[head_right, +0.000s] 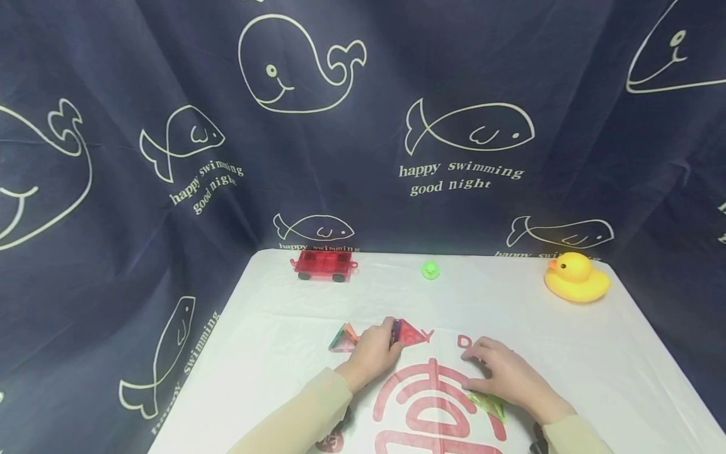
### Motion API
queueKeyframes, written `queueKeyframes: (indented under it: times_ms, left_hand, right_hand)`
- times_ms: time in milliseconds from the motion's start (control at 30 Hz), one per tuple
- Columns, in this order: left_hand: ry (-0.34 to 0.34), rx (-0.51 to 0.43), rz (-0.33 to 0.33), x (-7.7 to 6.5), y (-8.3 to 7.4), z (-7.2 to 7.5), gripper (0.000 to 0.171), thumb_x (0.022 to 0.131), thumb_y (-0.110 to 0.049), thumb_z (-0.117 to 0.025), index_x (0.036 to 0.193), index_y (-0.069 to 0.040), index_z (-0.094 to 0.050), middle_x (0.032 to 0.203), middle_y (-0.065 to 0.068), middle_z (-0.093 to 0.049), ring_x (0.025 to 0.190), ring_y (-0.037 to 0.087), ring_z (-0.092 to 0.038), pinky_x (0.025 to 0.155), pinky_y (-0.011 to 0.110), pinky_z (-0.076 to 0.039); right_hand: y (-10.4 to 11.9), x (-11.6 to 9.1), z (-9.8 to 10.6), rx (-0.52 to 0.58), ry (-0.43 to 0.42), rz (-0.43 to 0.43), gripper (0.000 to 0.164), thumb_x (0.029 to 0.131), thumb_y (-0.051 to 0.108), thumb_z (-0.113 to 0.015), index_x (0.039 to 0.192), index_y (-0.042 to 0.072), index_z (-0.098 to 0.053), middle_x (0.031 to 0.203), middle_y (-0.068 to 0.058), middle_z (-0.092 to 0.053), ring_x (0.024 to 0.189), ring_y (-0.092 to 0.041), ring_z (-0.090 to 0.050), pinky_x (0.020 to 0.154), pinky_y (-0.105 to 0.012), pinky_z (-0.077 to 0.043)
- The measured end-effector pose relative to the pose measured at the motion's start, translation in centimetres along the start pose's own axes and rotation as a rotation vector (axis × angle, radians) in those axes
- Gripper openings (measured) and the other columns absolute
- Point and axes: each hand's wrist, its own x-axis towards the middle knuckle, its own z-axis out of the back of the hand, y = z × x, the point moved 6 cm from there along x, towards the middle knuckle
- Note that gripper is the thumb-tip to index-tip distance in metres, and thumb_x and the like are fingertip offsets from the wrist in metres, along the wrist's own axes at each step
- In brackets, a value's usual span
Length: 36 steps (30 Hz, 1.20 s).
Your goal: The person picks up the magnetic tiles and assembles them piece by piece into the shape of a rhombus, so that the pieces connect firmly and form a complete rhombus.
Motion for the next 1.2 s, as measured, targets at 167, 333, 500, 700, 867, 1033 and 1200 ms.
queueKeyframes:
  times_ms: [167,333,500,700,867,1033,1200]
  left_hand:
    - [0.0,-0.004,0.0,-0.1,0.2,0.2,0.04,0.093,-0.021,-0.074,0.125,-0.002,-0.059,0.085,0.011,-0.072,0.076,0.025,-0.073,0.064,0.034,-0.058]
    - [0.0,-0.001,-0.001,-0.2,0.1,0.3,0.039,0.093,-0.021,-0.074,0.124,-0.002,-0.06,0.084,0.011,-0.071,0.074,0.025,-0.073,0.063,0.034,-0.058]
    - [0.01,-0.001,-0.001,-0.1,0.1,0.1,0.037,0.094,-0.021,-0.074,0.123,-0.003,-0.06,0.082,0.01,-0.07,0.073,0.025,-0.072,0.062,0.034,-0.058]
    - [0.008,0.002,-0.001,-0.1,0.1,-0.1,0.035,0.094,-0.021,-0.074,0.12,-0.004,-0.06,0.079,0.009,-0.069,0.071,0.024,-0.071,0.06,0.034,-0.056]
    - [0.007,0.001,-0.007,-0.1,0.0,0.0,0.034,0.094,-0.022,-0.074,0.119,-0.005,-0.059,0.078,0.008,-0.068,0.07,0.023,-0.071,0.059,0.034,-0.055]
    - [0.005,0.006,-0.01,-0.2,0.0,0.1,0.034,0.094,-0.022,-0.074,0.119,-0.005,-0.059,0.078,0.009,-0.069,0.07,0.024,-0.071,0.058,0.034,-0.055]
    - [0.011,0.007,-0.005,-0.1,0.0,0.1,0.035,0.094,-0.022,-0.074,0.121,-0.005,-0.059,0.08,0.009,-0.07,0.071,0.024,-0.071,0.059,0.034,-0.056]
  right_hand:
    - [-1.1,-1.7,0.2,0.006,-0.002,0.002,0.057,0.073,0.065,-0.085,0.113,0.026,-0.075,0.111,0.01,-0.061,0.105,-0.018,-0.059,0.096,-0.053,-0.053]
    - [-1.7,-2.4,0.2,-0.011,-0.024,0.015,0.055,0.073,0.07,-0.081,0.111,0.03,-0.074,0.111,0.014,-0.06,0.105,-0.014,-0.059,0.097,-0.052,-0.052]
    - [-2.0,-2.3,-0.1,0.006,-0.023,0.004,0.053,0.072,0.068,-0.083,0.108,0.029,-0.073,0.112,0.012,-0.062,0.108,-0.022,-0.061,0.099,-0.058,-0.051]
    - [-1.7,-2.0,-0.2,-0.003,-0.049,-0.003,0.045,0.075,0.065,-0.082,0.103,0.031,-0.071,0.107,0.014,-0.061,0.101,-0.015,-0.06,0.095,-0.052,-0.054]
    - [-1.7,-2.1,-0.3,-0.017,-0.021,0.013,0.044,0.078,0.066,-0.08,0.104,0.032,-0.071,0.104,0.016,-0.06,0.093,-0.009,-0.056,0.088,-0.047,-0.056]
    - [-1.5,-2.6,-0.1,-0.013,0.03,0.049,0.058,0.069,0.07,-0.084,0.111,0.032,-0.071,0.112,0.015,-0.059,0.105,-0.014,-0.058,0.096,-0.055,-0.053]
    - [-1.6,-3.1,-0.2,-0.01,0.059,0.064,0.061,0.065,0.07,-0.087,0.112,0.035,-0.07,0.117,0.013,-0.058,0.11,-0.02,-0.057,0.097,-0.059,-0.051]
